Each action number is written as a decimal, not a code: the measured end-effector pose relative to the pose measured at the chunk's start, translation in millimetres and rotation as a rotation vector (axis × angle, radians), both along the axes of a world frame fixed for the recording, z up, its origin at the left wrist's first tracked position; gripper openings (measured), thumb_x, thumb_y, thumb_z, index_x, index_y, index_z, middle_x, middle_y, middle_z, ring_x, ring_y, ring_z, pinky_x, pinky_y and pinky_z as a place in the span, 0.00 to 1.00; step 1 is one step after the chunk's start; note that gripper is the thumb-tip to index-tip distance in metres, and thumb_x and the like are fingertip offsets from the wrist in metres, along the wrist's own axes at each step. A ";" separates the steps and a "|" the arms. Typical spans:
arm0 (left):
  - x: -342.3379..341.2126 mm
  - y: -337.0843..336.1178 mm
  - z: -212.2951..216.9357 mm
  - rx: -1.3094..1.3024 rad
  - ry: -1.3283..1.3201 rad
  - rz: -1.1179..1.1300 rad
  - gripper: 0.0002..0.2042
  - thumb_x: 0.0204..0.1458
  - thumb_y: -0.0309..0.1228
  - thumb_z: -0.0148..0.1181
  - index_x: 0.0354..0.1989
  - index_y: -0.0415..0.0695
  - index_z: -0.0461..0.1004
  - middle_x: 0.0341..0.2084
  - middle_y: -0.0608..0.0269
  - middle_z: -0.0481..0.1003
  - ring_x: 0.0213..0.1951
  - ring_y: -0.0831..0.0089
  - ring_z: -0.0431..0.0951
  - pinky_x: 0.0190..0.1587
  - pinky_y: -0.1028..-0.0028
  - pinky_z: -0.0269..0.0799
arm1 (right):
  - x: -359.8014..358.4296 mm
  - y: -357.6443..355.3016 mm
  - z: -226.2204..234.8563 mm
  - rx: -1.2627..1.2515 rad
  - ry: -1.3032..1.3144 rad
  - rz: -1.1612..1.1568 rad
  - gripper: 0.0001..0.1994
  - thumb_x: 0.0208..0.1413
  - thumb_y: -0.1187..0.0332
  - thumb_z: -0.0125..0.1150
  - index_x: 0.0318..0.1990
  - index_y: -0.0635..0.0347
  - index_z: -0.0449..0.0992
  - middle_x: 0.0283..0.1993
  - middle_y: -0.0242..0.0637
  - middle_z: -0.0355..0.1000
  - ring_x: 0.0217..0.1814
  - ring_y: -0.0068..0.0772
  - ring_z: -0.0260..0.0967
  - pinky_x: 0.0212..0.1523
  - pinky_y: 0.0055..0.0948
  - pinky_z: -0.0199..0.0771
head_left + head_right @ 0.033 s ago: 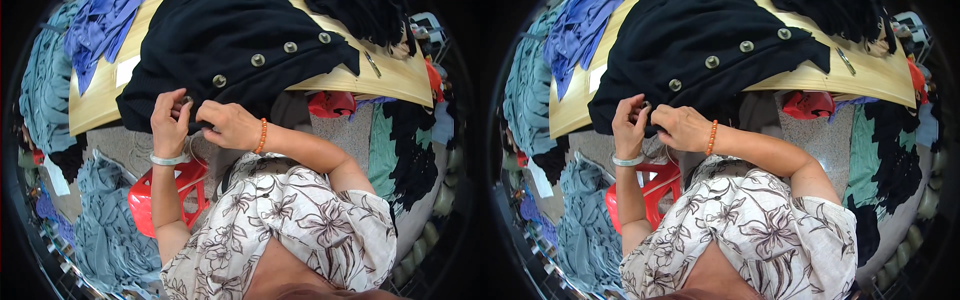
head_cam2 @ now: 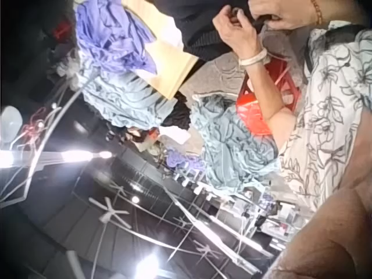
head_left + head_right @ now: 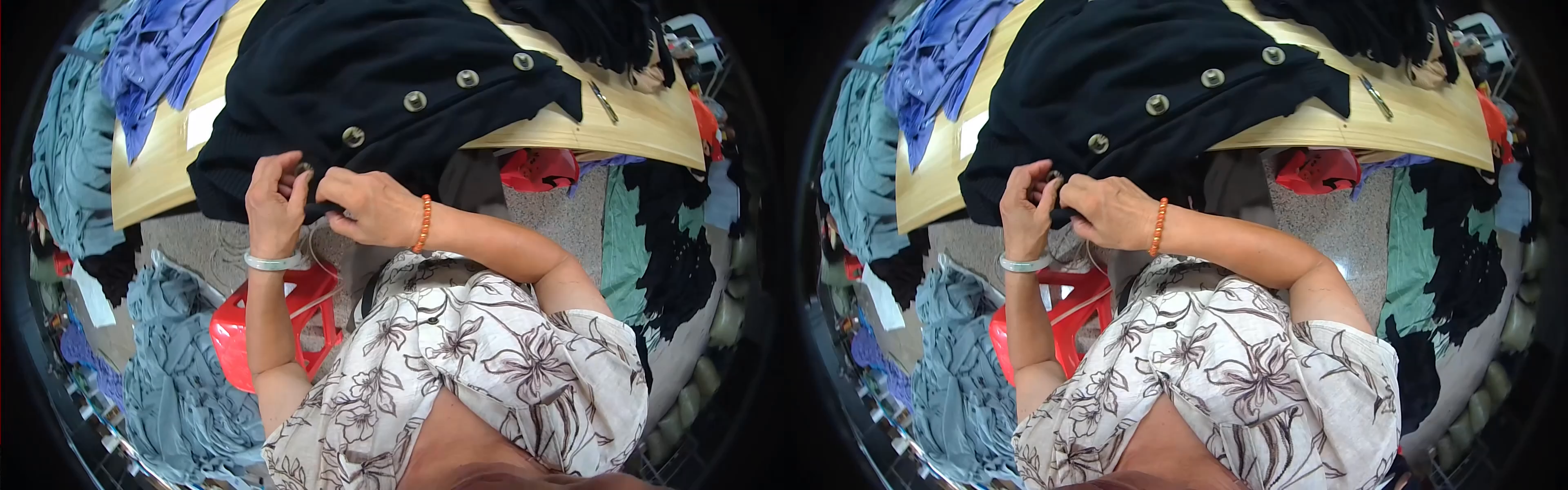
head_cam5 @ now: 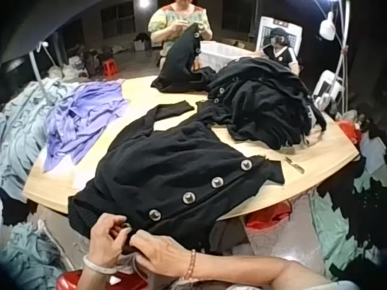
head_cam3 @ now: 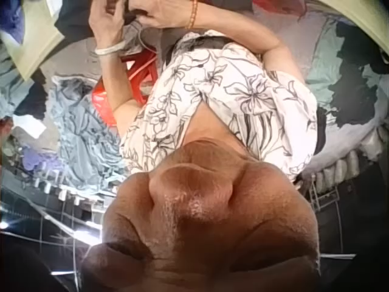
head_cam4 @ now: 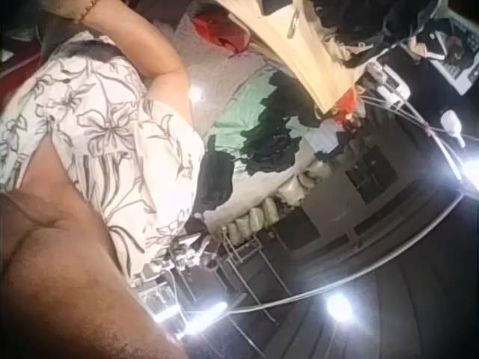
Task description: Inspect and trim loose threads from black sweaters using scissors.
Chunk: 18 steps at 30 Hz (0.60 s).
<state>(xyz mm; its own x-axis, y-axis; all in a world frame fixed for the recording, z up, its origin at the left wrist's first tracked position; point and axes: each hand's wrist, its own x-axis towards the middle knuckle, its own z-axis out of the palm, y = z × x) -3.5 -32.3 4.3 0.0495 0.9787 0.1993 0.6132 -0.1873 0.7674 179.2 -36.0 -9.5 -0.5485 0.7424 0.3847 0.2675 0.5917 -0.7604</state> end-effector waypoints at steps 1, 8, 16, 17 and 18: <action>-0.1 4.4 -5.5 -0.045 -0.014 -0.013 0.10 0.48 0.19 0.63 0.40 0.37 0.76 0.30 0.61 0.73 0.25 0.78 0.72 0.28 0.79 0.69 | 2.1 0.9 -2.2 -0.001 -0.019 -0.020 0.11 0.46 0.74 0.61 0.39 0.61 0.70 0.36 0.41 0.68 0.34 0.44 0.72 0.32 0.37 0.73; -5.2 2.0 -1.8 -0.302 -0.418 0.043 0.05 0.53 0.25 0.65 0.37 0.38 0.79 0.28 0.71 0.78 0.28 0.87 0.72 0.28 0.86 0.65 | -8.4 5.6 -6.9 0.099 -0.052 -0.167 0.16 0.46 0.75 0.63 0.43 0.61 0.68 0.35 0.43 0.69 0.35 0.47 0.74 0.34 0.39 0.75; -17.3 1.2 -5.3 -0.423 -0.708 -0.017 0.07 0.58 0.26 0.60 0.43 0.38 0.77 0.33 0.69 0.78 0.32 0.85 0.73 0.32 0.87 0.66 | -11.4 6.7 -5.2 0.282 -0.197 -0.243 0.17 0.45 0.71 0.63 0.43 0.64 0.69 0.32 0.42 0.68 0.29 0.42 0.75 0.30 0.33 0.75; -20.0 0.4 -5.4 -0.431 -0.687 -0.031 0.08 0.58 0.26 0.59 0.44 0.37 0.76 0.36 0.66 0.78 0.35 0.84 0.74 0.37 0.85 0.67 | -9.8 8.8 -5.1 0.289 -0.201 -0.255 0.17 0.45 0.71 0.63 0.43 0.64 0.69 0.32 0.42 0.68 0.29 0.42 0.75 0.30 0.33 0.75; -22.1 0.0 -3.7 -0.438 -0.666 -0.044 0.10 0.59 0.26 0.58 0.46 0.36 0.76 0.38 0.64 0.78 0.39 0.82 0.75 0.41 0.84 0.68 | -7.5 11.0 -5.1 0.235 -0.165 -0.232 0.17 0.44 0.70 0.63 0.43 0.64 0.69 0.33 0.43 0.68 0.29 0.43 0.75 0.31 0.35 0.76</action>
<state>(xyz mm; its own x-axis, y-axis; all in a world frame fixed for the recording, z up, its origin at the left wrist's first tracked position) -25.6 -32.3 0.6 0.0959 0.9748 -0.2016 -0.0015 0.2027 0.9792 171.7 -24.9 -14.6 -0.4443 0.7565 0.4799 0.5228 0.6539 -0.5468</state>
